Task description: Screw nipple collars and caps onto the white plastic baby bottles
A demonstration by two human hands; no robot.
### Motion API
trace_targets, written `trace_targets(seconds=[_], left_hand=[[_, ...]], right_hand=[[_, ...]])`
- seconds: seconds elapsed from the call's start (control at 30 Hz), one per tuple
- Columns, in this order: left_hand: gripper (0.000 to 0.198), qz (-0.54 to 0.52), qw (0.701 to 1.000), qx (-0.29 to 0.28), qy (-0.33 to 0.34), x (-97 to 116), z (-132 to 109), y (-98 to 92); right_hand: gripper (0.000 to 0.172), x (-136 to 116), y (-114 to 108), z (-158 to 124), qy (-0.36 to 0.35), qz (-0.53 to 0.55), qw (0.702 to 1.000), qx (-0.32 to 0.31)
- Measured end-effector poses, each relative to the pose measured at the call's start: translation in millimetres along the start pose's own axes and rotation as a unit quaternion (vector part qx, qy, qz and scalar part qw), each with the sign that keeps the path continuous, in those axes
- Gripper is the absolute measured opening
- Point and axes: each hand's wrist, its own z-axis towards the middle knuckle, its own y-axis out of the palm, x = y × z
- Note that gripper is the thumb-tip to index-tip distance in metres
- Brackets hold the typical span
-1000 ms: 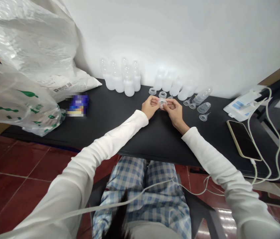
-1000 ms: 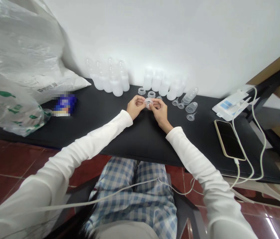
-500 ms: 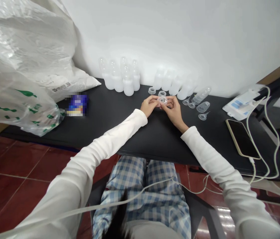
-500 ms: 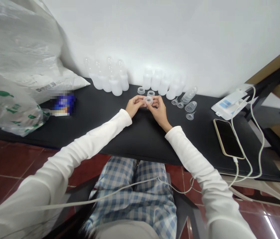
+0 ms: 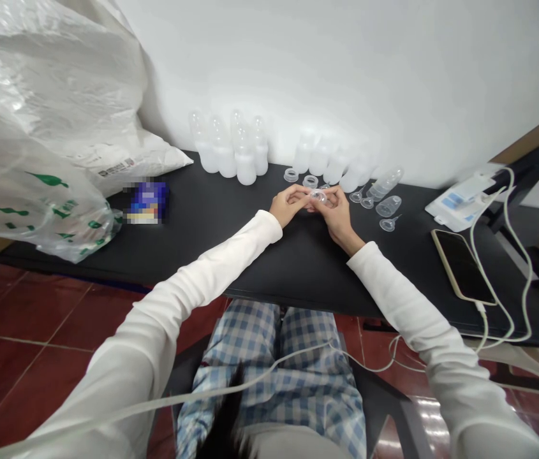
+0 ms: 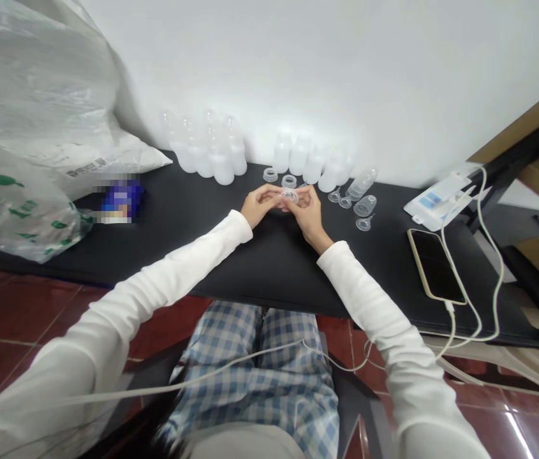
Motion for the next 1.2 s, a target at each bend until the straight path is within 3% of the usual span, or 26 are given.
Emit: trace_targets(seconds=[0.23, 0.5, 0.67, 0.93, 1.2], left_hand=[[0.041, 0.003, 1.000, 0.001, 0.003, -2.4, 2.0, -1.7], [0.040, -0.012, 1.000, -0.026, -0.010, -1.6, 1.6, 0.5], [0.036, 0.044, 0.999, -0.019, 0.000, 5.4, -0.7, 0.7], [0.032, 0.073, 0.997, -0.011, 0.008, 9.0, -3.8, 2.0], [0.032, 0.058, 0.998, -0.011, 0.015, 8.5, -4.5, 3.1]], right_hand=[[0.065, 2.9, -0.7, 1.4, -0.009, -0.023, 1.000, -0.014], [0.060, 4.3, -4.6, 4.2, -0.042, -0.070, 0.997, -0.014], [0.059, 1.3, -3.1, 1.1, -0.050, -0.073, 0.996, 0.002], [0.061, -0.4, -7.0, 2.7, -0.041, -0.064, 0.997, -0.022], [0.063, -1.0, -2.6, 0.8, -0.055, -0.071, 0.996, 0.019]])
